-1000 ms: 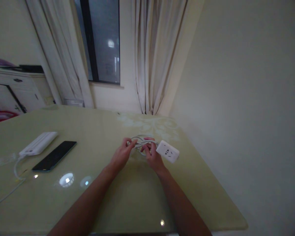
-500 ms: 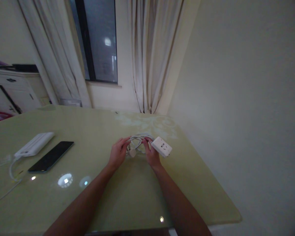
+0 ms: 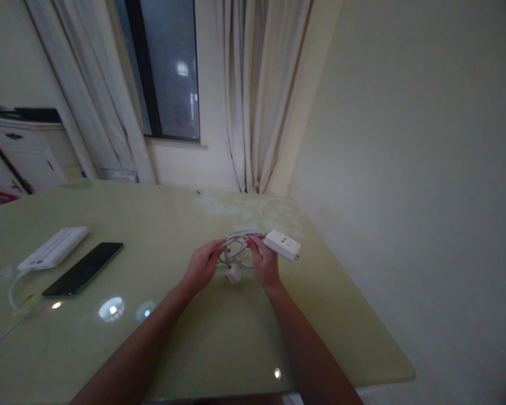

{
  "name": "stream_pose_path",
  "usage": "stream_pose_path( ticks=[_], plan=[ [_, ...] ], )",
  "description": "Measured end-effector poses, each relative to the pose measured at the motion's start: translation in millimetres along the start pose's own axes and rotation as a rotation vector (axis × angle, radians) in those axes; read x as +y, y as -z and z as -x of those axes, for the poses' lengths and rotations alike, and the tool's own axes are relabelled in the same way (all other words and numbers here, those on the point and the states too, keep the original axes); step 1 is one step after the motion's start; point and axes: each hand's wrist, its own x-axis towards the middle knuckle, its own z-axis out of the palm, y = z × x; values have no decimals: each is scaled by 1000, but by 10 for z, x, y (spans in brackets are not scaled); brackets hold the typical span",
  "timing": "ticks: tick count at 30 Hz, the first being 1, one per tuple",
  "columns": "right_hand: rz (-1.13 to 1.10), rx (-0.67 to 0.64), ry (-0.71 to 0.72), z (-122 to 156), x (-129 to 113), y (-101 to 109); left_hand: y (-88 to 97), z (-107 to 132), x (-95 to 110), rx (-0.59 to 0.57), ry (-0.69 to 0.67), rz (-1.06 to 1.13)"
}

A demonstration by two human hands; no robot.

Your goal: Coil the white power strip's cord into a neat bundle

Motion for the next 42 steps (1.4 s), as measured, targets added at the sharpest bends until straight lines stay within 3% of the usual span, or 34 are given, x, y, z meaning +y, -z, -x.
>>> stream_pose_path(
  ticks=[7,10,14,19,23,28,30,35,38,42],
  plan=[
    [-43,-6,-55,-41,51,20,-64,61,35,-197,-197,-90],
    [-42,-18,-67,-29,64,-2,-22,73,-62,-166,-256,-225],
    [-77,-11,-157,-11,86,-62,39,77,-92,-91,-452,-387],
    [-300,132,-502,-23,196,-117,-8,70,45,74,-606,-472],
    [-473,219,-586,-50,311,-126,-104,95,175,-75,-718,-401],
    [-600,499,-803,-156,476,-27,-232,162,413,-127,-856,-269],
    [-613,579,-863,-216,538,89,-284,199,524,-133,-824,-162],
    [-570,736,-819,-351,631,427,-388,275,672,-86,-594,167],
    [-559,767,-818,-380,635,493,-393,241,608,-2,-312,382],
    [-603,665,-817,-330,577,396,-280,64,345,262,166,631]
  ],
)
